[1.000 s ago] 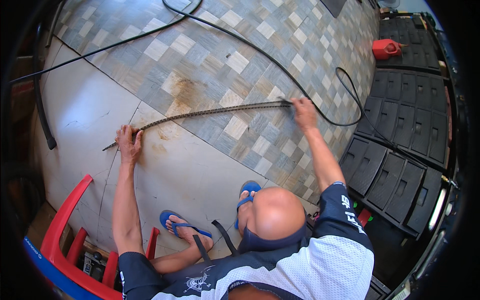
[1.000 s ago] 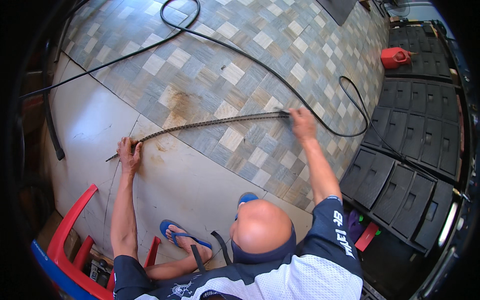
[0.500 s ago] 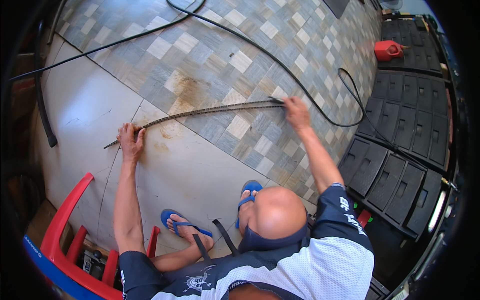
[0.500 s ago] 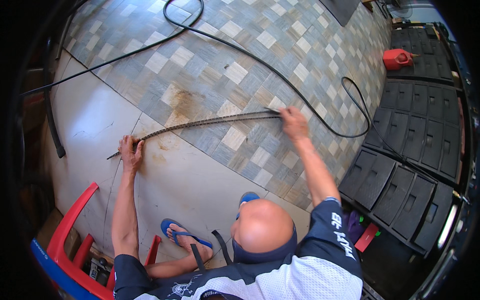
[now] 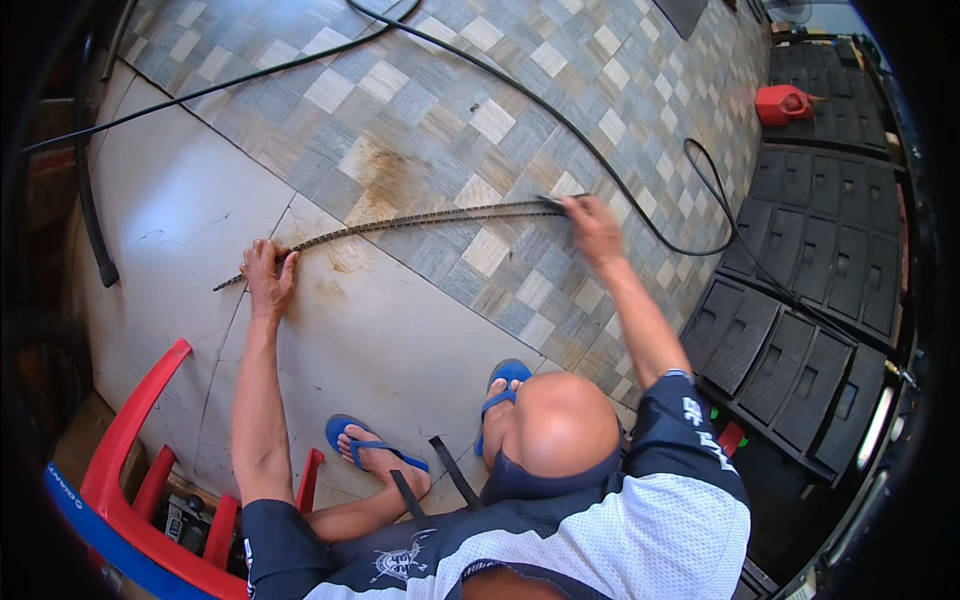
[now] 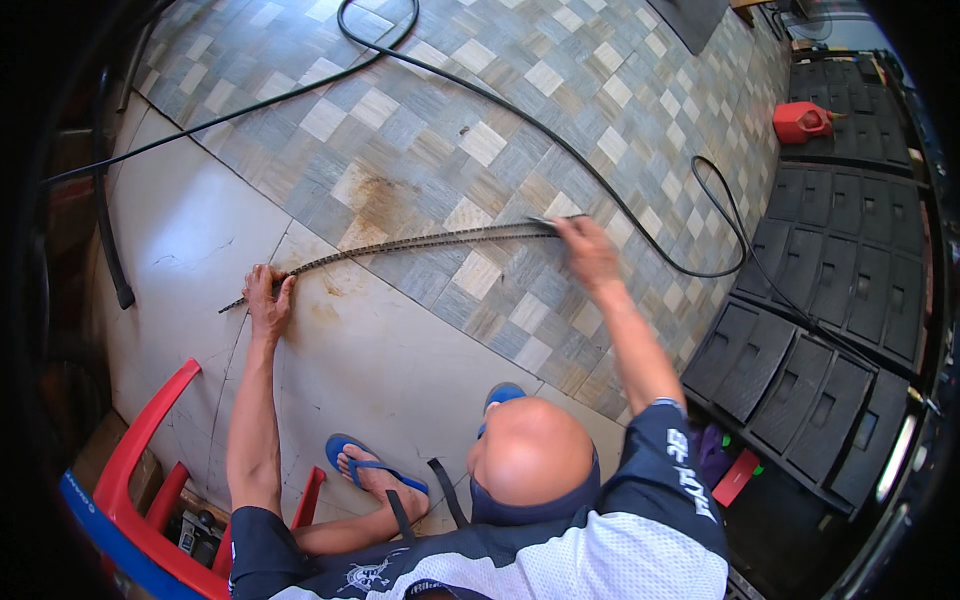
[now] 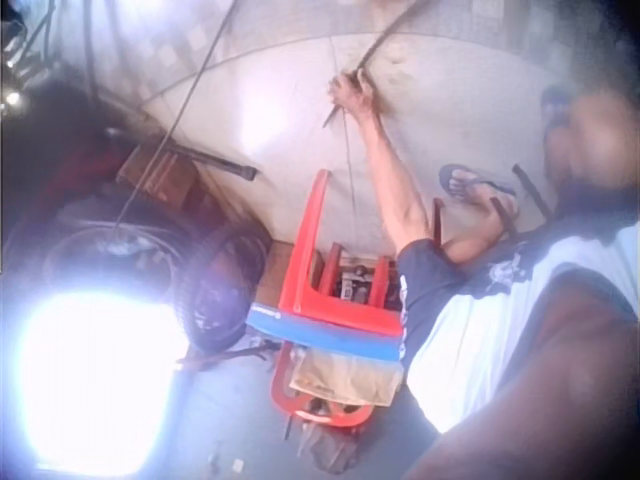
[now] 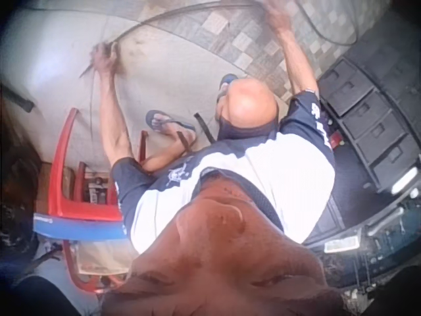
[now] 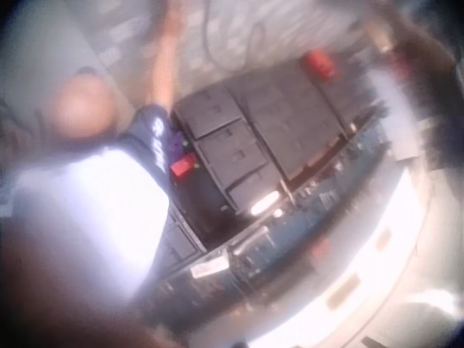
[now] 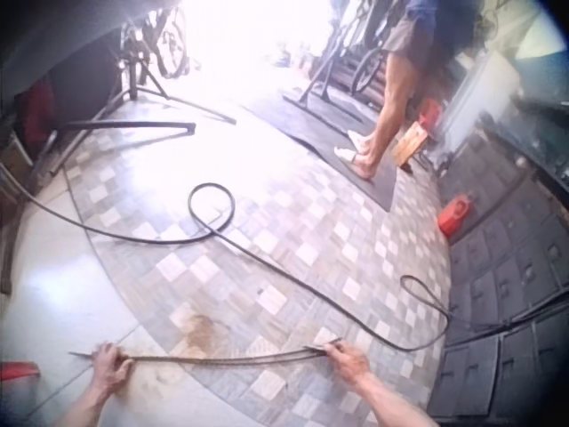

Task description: The person scrubs a bicycle chain with a wire brush while seated on the floor, repeatedly brushing along its length and occasionally lifting it to inspect the links. The chain remains on the tiled floor during the process.

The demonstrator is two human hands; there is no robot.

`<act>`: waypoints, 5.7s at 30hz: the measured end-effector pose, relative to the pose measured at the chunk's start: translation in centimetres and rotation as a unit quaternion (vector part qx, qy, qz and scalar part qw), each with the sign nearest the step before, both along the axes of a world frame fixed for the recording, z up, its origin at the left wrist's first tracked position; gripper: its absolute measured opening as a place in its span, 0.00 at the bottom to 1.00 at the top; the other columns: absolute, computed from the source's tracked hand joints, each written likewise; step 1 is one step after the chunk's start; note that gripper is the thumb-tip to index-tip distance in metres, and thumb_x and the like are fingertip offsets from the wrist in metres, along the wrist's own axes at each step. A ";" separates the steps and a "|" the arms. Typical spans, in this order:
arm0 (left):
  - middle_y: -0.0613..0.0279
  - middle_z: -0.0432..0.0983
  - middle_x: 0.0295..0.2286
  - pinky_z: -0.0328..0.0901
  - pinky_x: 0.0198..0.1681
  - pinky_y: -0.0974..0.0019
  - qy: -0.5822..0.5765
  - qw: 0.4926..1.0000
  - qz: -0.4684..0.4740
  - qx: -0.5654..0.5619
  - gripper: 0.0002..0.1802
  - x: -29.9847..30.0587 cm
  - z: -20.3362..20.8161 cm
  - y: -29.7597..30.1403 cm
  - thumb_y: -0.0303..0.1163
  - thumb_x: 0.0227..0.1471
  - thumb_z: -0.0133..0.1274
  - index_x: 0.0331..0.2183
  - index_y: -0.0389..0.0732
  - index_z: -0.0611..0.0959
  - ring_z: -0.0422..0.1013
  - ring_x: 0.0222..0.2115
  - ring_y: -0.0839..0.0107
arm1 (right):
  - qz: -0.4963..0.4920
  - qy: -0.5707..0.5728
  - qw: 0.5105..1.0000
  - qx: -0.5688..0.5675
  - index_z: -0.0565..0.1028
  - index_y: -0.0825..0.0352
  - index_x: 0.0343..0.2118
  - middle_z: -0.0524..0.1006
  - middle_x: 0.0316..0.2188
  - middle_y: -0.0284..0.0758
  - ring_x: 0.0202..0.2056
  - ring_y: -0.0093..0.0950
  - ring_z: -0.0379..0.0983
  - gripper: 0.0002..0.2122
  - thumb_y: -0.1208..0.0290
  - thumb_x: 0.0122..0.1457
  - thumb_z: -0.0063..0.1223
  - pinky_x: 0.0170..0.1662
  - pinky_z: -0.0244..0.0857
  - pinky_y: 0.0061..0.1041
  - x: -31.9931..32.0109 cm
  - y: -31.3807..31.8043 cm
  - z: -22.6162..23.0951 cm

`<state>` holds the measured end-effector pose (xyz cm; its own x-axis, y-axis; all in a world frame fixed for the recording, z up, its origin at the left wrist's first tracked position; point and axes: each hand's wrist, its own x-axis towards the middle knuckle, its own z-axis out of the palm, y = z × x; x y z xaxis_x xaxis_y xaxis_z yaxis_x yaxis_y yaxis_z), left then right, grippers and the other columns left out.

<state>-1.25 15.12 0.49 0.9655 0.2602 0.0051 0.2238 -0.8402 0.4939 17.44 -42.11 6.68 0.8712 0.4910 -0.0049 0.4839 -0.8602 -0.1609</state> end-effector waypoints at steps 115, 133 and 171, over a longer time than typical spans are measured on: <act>0.60 0.71 0.36 0.58 0.46 0.49 0.008 1.000 0.026 0.008 0.12 0.4 0.4 -0.6 0.39 0.56 0.62 0.35 0.44 0.78 0.68 0.43 0.55 | 0.165 0.007 0.983 0.078 0.72 0.42 0.62 0.76 0.35 0.33 0.29 0.31 0.78 0.21 0.73 0.70 0.47 0.28 0.80 0.28 -0.9 21.4 -2.7; 0.58 0.74 0.51 0.61 0.58 0.46 0.064 0.995 -0.018 0.069 0.34 -2.0 6.1 6.4 0.34 0.45 0.71 0.54 0.48 0.76 0.67 0.56 0.53 | 0.026 0.027 0.999 0.011 0.78 0.42 0.59 0.74 0.34 0.34 0.31 0.37 0.77 0.25 0.75 0.60 0.57 0.31 0.73 0.35 -9.1 -1.4 4.6; 0.49 0.60 0.68 0.48 0.73 0.46 0.048 0.873 -0.175 -0.452 0.54 11.5 14.5 -15.1 0.55 0.41 0.76 0.64 0.46 0.70 0.52 0.71 0.54 | 0.306 0.070 0.749 0.584 0.79 0.70 0.45 0.83 0.42 0.42 0.37 0.24 0.82 0.11 0.74 0.61 0.65 0.37 0.76 0.20 1.7 27.2 32.5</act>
